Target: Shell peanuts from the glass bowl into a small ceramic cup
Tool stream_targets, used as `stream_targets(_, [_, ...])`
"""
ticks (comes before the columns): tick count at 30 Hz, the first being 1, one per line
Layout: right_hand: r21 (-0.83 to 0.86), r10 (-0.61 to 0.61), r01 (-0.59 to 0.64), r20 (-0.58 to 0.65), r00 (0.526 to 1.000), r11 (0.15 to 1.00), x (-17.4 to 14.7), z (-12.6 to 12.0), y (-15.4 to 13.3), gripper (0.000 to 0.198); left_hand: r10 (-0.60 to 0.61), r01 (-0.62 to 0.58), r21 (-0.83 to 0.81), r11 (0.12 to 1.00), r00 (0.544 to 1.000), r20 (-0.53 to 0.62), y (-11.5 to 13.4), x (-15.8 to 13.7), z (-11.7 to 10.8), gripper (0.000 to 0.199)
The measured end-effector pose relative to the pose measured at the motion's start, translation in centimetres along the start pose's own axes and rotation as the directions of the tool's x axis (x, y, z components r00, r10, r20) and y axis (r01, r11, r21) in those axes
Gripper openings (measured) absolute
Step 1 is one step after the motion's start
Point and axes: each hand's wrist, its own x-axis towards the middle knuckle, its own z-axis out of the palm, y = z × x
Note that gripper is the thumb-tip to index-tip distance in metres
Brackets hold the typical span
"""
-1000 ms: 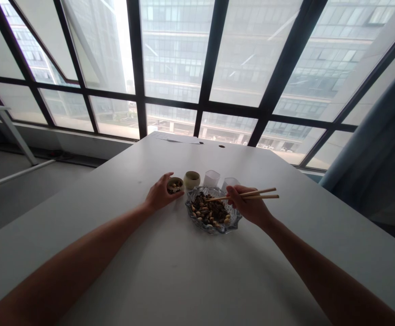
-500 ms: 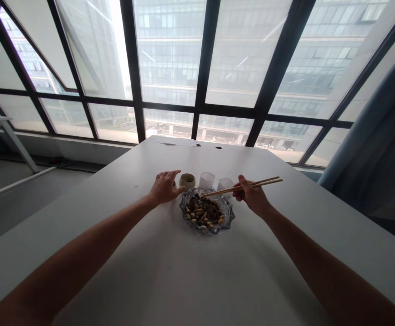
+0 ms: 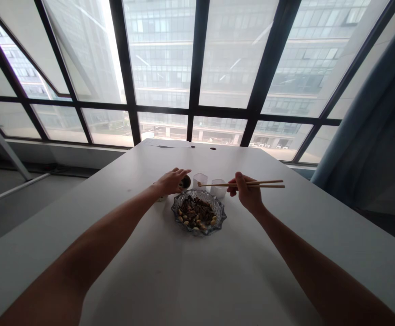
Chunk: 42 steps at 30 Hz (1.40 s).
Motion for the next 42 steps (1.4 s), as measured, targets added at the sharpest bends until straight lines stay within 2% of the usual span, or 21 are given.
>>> stream_targets(3, [-0.026, -0.080, 0.080, -0.015, 0.997, 0.996, -0.5, 0.2, -1.0, 0.060, 0.081, -0.081, 0.009, 0.997, 0.996, -0.043, 0.4, -0.1, 0.1, 0.086])
stream_targets(6, [-0.038, -0.102, 0.101, -0.015, 0.995, 0.994, -0.7, 0.3, -1.4, 0.060, 0.078, -0.078, 0.011, 0.997, 0.996, -0.042, 0.7, 0.1, 0.2, 0.084])
stream_targets(11, [-0.029, -0.105, 0.103, -0.059, 0.993, 0.994, -0.3, -0.1, -1.1, 0.060, -0.084, 0.084, -0.043, 0.996, 0.996, -0.001, 0.0, 0.7, 0.4, 0.085])
stream_targets(15, [-0.051, -0.100, 0.096, -0.093, 0.991, 0.994, 0.3, -0.6, -1.0, 0.061, -0.246, 0.257, -0.139, 0.956, 0.965, 0.094, -1.7, 1.5, -0.2, 0.091])
stream_targets(19, [-0.063, -0.107, 0.100, -0.117, 0.987, 0.993, 0.6, -1.2, -0.9, 0.062, -0.276, 0.312, -0.143, 0.939, 0.934, 0.228, -2.4, 3.3, -1.0, 0.088])
stream_targets(22, [-0.064, -0.117, 0.108, -0.155, 0.981, 0.992, 0.8, -1.5, -0.7, 0.061, -0.302, 0.332, -0.140, 0.933, 0.932, 0.201, -1.3, 4.9, -0.6, 0.083])
stream_targets(25, [-0.070, -0.126, 0.115, -0.178, 0.976, 0.991, 1.1, -1.8, -0.4, 0.061, -0.285, 0.299, -0.135, 0.945, 0.952, 0.116, 0.8, 6.1, 0.7, 0.086])
stream_targets(28, [-0.081, -0.130, 0.117, -0.181, 0.975, 0.990, 1.2, -2.2, -0.2, 0.061, -0.249, 0.258, -0.150, 0.954, 0.965, 0.076, 2.7, 6.7, 1.9, 0.086])
stream_targets(31, [-0.092, -0.135, 0.120, -0.183, 0.974, 0.989, 1.3, -2.3, -0.1, 0.062, -0.186, 0.187, -0.161, 0.969, 0.982, 0.018, 3.9, 6.7, 2.3, 0.083])
stream_targets(33, [-0.111, -0.147, 0.127, -0.188, 0.971, 0.986, 1.2, -2.3, -0.1, 0.061, -0.081, 0.072, -0.136, 0.988, 0.995, -0.066, 4.3, 6.5, 2.2, 0.080])
stream_targets(36, [-0.133, -0.169, 0.147, -0.177, 0.970, 0.980, 1.0, -2.1, 0.0, 0.060, 0.067, -0.085, -0.090, 0.992, 0.982, -0.179, 4.5, 5.9, 1.8, 0.075])
stream_targets(42, [-0.149, -0.222, 0.199, -0.158, 0.962, 0.969, 0.5, -1.8, 0.2, 0.056, 0.122, -0.141, -0.078, 0.987, 0.971, -0.205, 4.5, 5.1, 1.6, 0.076])
